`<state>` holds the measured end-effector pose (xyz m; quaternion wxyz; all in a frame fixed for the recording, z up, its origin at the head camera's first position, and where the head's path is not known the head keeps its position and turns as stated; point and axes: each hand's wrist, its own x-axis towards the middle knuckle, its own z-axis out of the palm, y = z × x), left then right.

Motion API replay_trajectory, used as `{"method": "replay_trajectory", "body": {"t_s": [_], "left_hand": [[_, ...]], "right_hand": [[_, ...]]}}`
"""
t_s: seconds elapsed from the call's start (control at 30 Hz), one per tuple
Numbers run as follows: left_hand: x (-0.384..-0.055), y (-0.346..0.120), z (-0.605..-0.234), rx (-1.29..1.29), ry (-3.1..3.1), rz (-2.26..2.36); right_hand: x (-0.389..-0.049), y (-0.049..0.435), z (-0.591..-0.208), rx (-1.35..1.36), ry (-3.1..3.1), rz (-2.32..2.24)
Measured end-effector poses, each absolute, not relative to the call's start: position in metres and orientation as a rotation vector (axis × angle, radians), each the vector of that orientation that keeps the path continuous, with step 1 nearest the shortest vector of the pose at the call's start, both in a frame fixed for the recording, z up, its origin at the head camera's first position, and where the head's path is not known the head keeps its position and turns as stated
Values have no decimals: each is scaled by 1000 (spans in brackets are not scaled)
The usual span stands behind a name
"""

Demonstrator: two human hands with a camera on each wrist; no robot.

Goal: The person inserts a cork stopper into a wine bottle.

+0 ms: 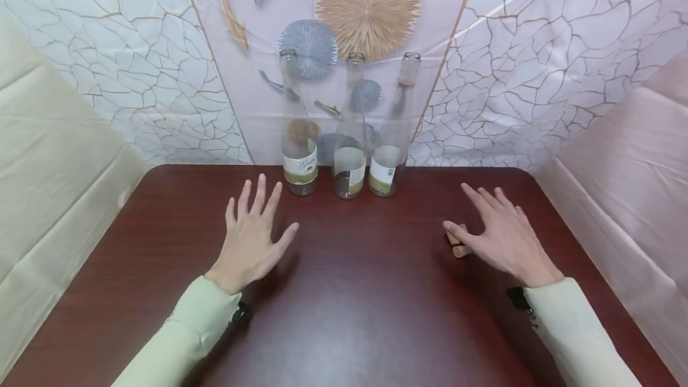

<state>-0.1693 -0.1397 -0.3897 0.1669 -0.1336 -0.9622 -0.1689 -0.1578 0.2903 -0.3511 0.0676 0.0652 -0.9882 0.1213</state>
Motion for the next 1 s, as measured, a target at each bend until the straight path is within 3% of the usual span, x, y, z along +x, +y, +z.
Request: {"method": "replay_trajectory", "body": {"t_s": [0.33,0.63,1.0], "left_hand": [[-201,-141,-375,-409,-2509,-659],[-243,-147,-350,-287,-2538,-973],[-280,-142,-319,-239,-2487,-1230]], "right_hand": [[-183,297,-355,424,-2954,319],[-210,309,-371,658,-3026,358],[-223,314,-388,734,-3079,327]]}}
